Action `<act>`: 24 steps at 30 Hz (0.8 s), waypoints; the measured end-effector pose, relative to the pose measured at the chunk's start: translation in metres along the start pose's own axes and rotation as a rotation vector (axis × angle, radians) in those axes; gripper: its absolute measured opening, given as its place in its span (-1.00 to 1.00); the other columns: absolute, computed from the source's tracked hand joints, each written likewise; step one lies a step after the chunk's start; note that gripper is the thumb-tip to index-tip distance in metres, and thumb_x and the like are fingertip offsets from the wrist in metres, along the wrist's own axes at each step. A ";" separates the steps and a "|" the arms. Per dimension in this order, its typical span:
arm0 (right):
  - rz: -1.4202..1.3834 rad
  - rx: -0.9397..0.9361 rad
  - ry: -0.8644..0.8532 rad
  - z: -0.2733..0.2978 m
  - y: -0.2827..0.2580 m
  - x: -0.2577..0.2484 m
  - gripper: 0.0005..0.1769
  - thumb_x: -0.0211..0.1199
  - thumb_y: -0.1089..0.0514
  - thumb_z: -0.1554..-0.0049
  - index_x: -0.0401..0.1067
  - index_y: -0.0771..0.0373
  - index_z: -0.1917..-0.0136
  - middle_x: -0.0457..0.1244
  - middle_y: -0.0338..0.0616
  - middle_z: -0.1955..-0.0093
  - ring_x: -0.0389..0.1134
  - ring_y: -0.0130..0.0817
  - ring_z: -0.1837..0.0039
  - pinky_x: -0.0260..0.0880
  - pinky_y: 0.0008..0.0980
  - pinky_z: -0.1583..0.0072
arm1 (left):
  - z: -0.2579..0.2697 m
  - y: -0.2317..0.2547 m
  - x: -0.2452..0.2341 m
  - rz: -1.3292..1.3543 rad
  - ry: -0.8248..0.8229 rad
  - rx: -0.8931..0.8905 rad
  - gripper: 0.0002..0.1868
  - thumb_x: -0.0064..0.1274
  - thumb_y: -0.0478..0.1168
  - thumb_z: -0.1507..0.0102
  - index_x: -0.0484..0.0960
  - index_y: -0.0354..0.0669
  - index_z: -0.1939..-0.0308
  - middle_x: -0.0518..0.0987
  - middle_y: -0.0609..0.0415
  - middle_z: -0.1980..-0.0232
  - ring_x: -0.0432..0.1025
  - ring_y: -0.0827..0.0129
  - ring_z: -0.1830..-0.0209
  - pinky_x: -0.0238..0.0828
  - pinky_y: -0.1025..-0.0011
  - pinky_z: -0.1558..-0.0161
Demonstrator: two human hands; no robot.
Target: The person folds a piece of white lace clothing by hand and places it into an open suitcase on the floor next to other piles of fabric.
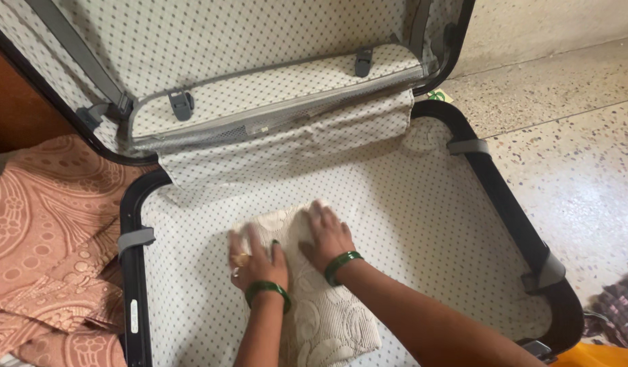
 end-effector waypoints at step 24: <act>-1.101 0.057 -0.179 0.117 0.023 -0.120 -0.53 0.48 0.09 0.01 0.57 0.23 -0.17 0.49 -0.06 -0.07 0.50 -0.30 -0.08 0.47 -0.28 -0.20 | 0.057 -0.047 -0.153 1.326 -0.491 0.075 -0.50 0.29 -0.40 -0.08 0.65 -0.37 -0.11 0.69 -0.09 -0.08 0.54 0.24 -0.07 0.37 0.26 -0.15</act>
Point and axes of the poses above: each hand's wrist, its own z-axis away from the middle knuckle, its own x-axis out of the palm, y = z × x, the point moved 3 cm from there along -z, towards the middle knuckle
